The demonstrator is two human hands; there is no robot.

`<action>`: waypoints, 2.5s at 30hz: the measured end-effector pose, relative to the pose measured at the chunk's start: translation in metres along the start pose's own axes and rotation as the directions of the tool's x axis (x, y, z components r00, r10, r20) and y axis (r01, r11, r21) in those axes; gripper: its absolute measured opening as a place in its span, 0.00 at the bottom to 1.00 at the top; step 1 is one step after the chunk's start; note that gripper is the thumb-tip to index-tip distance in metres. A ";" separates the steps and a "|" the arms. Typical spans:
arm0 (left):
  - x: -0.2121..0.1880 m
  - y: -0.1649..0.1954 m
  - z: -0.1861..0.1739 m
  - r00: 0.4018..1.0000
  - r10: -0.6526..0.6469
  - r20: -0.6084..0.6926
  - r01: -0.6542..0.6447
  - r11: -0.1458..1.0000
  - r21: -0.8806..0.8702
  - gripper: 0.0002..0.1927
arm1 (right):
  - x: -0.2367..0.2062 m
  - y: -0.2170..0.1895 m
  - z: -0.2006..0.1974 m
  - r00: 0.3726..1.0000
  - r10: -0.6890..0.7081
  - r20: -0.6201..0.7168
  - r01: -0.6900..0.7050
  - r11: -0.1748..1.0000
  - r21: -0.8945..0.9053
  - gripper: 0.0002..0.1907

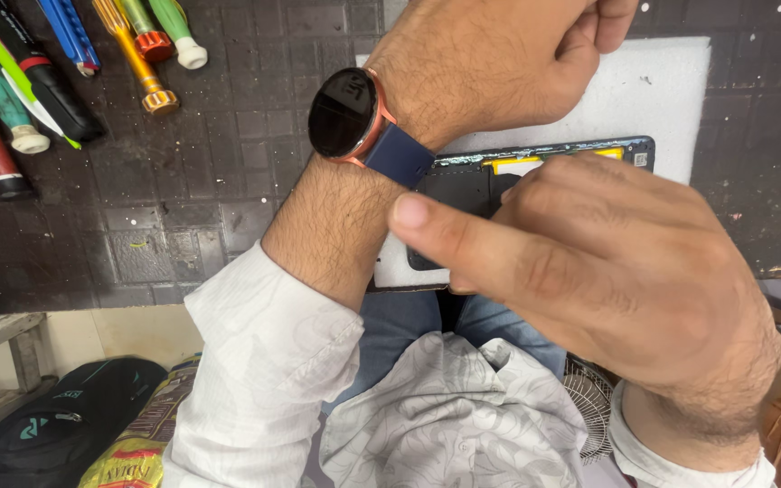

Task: The person uses a red precision screwdriver to remove screws from the internal frame of a disassembled smartphone. They then use tweezers to lift and remove a small metal bracket from the device.

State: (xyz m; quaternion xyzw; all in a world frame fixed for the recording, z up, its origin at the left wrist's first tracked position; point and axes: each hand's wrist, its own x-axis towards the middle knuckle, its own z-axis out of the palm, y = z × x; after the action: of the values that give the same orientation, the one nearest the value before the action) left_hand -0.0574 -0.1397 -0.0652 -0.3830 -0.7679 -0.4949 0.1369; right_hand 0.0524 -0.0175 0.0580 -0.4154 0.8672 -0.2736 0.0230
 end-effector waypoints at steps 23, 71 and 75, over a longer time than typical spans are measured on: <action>0.003 0.001 -0.002 1.000 0.004 0.009 -0.004 1.000 -0.006 0.07 | 0.016 -0.009 -0.031 0.902 0.157 0.402 0.017 0.918 -0.397 0.11; 0.002 0.015 0.005 0.989 -0.097 0.113 0.094 0.995 0.027 0.07 | -0.009 -0.036 -0.026 0.972 0.122 0.203 0.012 0.830 -0.557 0.11; 0.004 0.017 0.005 0.990 -0.094 0.109 0.095 0.995 -0.007 0.07 | -0.001 -0.033 -0.030 0.981 0.124 0.149 -0.029 0.853 -0.521 0.14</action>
State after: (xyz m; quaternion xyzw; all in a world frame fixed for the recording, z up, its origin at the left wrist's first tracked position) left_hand -0.0470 -0.1293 -0.0541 -0.3734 -0.7883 -0.4841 0.0689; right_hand 0.0686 -0.0194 0.0999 -0.3942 0.9190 0.0078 -0.0016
